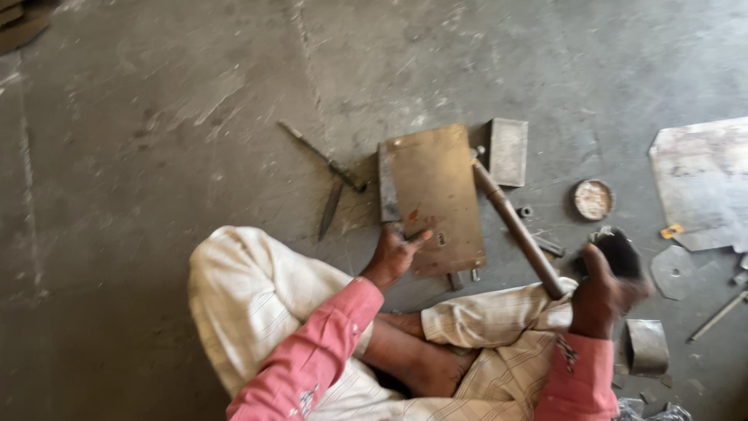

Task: The person sits on the floor and assembles a metal lock mechanism. They use a hammer and punch to drive pins into a metal plate, then insert a key to test the mechanism. The person handles various metal parts, keys, and tools during the process.

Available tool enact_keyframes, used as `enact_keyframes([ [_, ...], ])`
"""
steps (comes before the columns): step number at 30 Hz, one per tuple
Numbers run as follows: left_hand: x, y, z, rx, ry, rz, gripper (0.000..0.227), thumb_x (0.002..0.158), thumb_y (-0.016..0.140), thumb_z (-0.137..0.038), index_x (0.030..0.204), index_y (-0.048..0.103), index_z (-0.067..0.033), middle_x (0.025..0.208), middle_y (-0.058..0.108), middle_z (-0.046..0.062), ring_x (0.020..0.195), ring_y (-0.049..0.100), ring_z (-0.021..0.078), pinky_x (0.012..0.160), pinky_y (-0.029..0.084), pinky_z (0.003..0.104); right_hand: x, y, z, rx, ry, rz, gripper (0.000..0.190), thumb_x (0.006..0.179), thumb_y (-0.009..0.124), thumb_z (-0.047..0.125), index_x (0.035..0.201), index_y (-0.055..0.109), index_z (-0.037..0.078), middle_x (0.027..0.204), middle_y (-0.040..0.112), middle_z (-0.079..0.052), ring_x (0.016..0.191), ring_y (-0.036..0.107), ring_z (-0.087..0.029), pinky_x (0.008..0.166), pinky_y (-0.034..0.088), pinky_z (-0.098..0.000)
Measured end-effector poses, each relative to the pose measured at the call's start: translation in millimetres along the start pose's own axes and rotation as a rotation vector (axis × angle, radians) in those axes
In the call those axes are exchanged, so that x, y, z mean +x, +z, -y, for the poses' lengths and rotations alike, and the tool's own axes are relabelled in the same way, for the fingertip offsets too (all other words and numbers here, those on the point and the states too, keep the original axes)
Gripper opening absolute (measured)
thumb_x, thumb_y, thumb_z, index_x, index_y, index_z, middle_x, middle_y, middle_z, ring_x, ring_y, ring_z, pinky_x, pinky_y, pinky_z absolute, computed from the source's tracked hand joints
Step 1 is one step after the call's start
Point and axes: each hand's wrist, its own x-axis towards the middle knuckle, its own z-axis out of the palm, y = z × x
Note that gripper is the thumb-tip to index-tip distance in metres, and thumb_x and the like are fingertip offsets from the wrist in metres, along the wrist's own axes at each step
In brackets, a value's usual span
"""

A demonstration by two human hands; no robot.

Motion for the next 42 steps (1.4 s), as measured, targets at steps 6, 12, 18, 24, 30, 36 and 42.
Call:
enact_keyframes([
  [6, 1, -7, 15, 0.124, 0.192, -0.023, 0.028, 0.088, 0.077, -0.016, 0.110, 0.070, -0.0005, 0.100, 0.073, 0.003, 0.087, 0.066, 0.0146, 0.079, 0.055, 0.033, 35, -116, -44, -0.306, -0.051, -0.256, 0.027, 0.090, 0.080, -0.002, 0.117, 0.075, -0.005, 0.103, 0.076, -0.008, 0.088, 0.072, -0.016, 0.081, 0.058, -0.0296],
  [12, -2, -18, 6, 0.007, 0.045, 0.042, 0.028, 0.086, 0.076, -0.012, 0.110, 0.071, 0.0013, 0.098, 0.074, 0.002, 0.083, 0.066, 0.0123, 0.076, 0.054, 0.030, 65, -238, -113, -1.043, 0.092, -0.488, 0.038, 0.074, 0.091, 0.022, 0.103, 0.079, 0.000, 0.095, 0.078, -0.015, 0.085, 0.074, -0.027, 0.082, 0.058, -0.0395],
  [18, -1, -20, 13, 0.044, -0.067, 0.013, 0.024, 0.088, 0.080, -0.017, 0.094, 0.077, 0.0058, 0.082, 0.075, 0.005, 0.069, 0.063, 0.0117, 0.064, 0.051, 0.030, 96, -264, -142, -1.069, 0.015, -0.311, 0.019, 0.091, 0.075, 0.014, 0.104, 0.078, 0.000, 0.093, 0.077, -0.018, 0.080, 0.074, -0.028, 0.075, 0.059, -0.0403],
  [24, -2, -20, 21, 0.070, -0.115, 0.005, 0.025, 0.087, 0.081, -0.018, 0.094, 0.077, 0.0054, 0.079, 0.075, 0.006, 0.066, 0.061, 0.0112, 0.061, 0.048, 0.030, 157, -163, -188, -0.529, 0.151, -0.035, 0.011, 0.097, 0.059, 0.004, 0.102, 0.068, 0.003, 0.082, 0.075, -0.011, 0.062, 0.069, -0.016, 0.053, 0.055, -0.0300],
  [30, -2, -19, 13, 0.003, -0.141, 0.004, 0.026, 0.085, 0.080, -0.016, 0.098, 0.075, 0.0051, 0.084, 0.077, 0.006, 0.069, 0.066, 0.0121, 0.064, 0.053, 0.030, 204, -114, -212, -0.991, -0.129, 0.147, 0.009, 0.091, 0.074, 0.012, 0.096, 0.077, 0.006, 0.092, 0.075, -0.019, 0.085, 0.073, -0.035, 0.076, 0.056, -0.0434],
  [36, 0, -13, 14, 0.026, -0.017, 0.058, 0.034, 0.086, 0.076, -0.012, 0.115, 0.069, 0.0032, 0.107, 0.076, 0.009, 0.090, 0.071, 0.0168, 0.082, 0.056, 0.032, 198, -97, -184, -1.130, -0.132, 0.187, 0.023, 0.090, 0.075, 0.018, 0.112, 0.075, 0.008, 0.100, 0.073, -0.018, 0.093, 0.068, -0.040, 0.079, 0.053, -0.0487],
  [42, -6, 5, 4, 0.027, -0.315, -0.042, 0.043, 0.087, 0.081, -0.023, 0.117, 0.059, 0.0000, 0.102, 0.072, 0.007, 0.090, 0.069, 0.0184, 0.082, 0.058, 0.036, 93, -26, -78, -0.759, -0.093, 0.450, 0.015, 0.103, 0.068, 0.016, 0.113, 0.075, 0.006, 0.088, 0.072, -0.014, 0.077, 0.067, -0.027, 0.067, 0.052, -0.0394],
])
